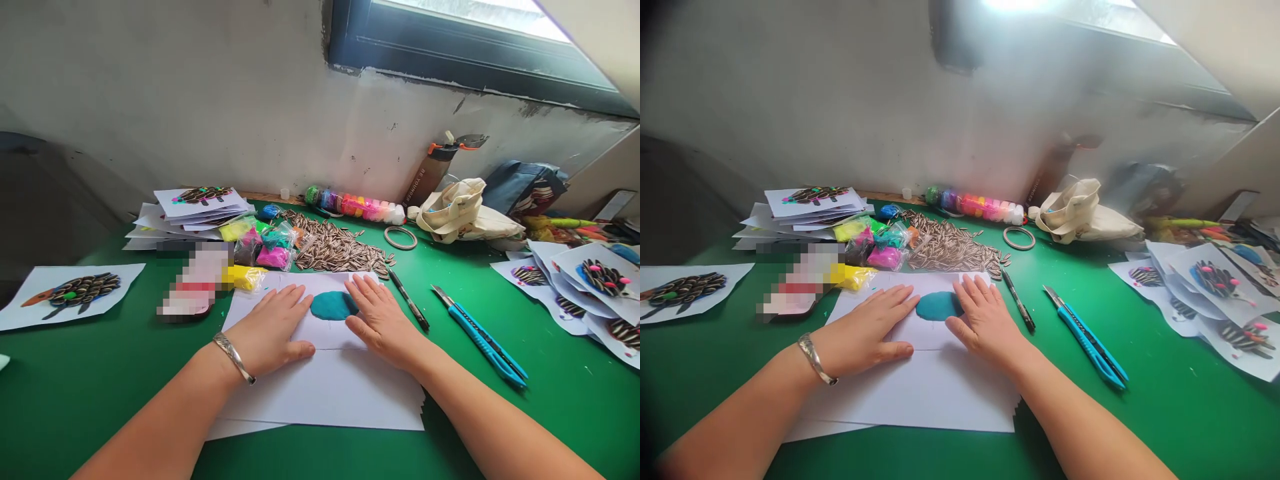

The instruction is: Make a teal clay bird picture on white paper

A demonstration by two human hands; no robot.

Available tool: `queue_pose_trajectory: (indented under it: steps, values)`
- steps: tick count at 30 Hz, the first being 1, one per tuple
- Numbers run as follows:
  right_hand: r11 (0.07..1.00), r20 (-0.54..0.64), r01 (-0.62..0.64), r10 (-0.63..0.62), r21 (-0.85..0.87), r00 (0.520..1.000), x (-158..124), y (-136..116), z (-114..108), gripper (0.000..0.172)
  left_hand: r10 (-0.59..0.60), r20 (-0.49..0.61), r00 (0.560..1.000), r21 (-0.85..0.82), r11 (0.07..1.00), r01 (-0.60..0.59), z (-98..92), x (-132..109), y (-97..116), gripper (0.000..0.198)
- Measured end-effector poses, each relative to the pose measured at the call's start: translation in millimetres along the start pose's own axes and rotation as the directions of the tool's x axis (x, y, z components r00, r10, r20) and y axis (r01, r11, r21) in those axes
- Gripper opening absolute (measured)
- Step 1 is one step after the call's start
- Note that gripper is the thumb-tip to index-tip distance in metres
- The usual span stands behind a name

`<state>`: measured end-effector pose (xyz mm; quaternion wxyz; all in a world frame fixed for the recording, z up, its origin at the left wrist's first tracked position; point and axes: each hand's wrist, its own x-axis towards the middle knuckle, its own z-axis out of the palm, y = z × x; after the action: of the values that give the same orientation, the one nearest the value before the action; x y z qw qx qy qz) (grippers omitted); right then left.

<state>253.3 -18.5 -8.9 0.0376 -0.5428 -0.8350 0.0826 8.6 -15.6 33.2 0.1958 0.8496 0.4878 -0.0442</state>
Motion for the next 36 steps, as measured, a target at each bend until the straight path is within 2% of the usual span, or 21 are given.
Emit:
queue_pose_trajectory:
  steps: [3, 5, 8, 11, 19, 27, 33, 36]
  values:
    - [0.992, -0.116, 0.087, -0.097, -0.090, 0.989, -2, -14, -2, 0.064, 0.001, 0.014, 1.000, 0.009, 1.000, -0.001, 2.1, 0, 0, 0.078]
    - [0.968, -0.114, 0.225, -0.237, -0.108, 0.965, -3, -24, -3, 0.062, 0.006, 0.009, 1.000, 0.020, 1.000, -0.006, 4.0, 1, 0, 0.078]
    - [0.948, -0.081, 0.303, -0.311, -0.100, 0.947, -5, -33, -5, 0.062, 0.008, -0.004, 1.000, 0.019, 1.000, -0.008, 6.2, 2, 0, 0.077]
    - [0.946, -0.067, 0.313, -0.319, -0.091, 0.945, -4, -33, -3, 0.062, -0.002, 0.012, 1.000, 0.009, 1.000, 0.001, 6.5, 2, -1, 0.078]
    - [0.935, -0.117, 0.338, -0.349, -0.107, 0.930, -4, -28, 8, 0.060, -0.001, 0.035, 0.999, -0.018, 1.000, 0.001, 5.4, 3, -1, 0.079]
    - [0.923, -0.207, 0.357, -0.382, -0.145, 0.901, -7, -26, 3, 0.060, -0.002, 0.016, 1.000, -0.021, 1.000, 0.002, 6.3, 2, -1, 0.079]
    - [0.927, -0.169, 0.357, -0.372, -0.112, 0.913, -6, -22, 1, 0.051, 0.014, -0.004, 1.000, 0.001, 1.000, -0.014, 8.2, 2, -2, 0.079]
    - [0.922, -0.200, 0.374, -0.388, -0.104, 0.900, -4, -22, 2, 0.051, 0.004, -0.004, 1.000, -0.011, 1.000, -0.004, 8.5, 2, -2, 0.079]
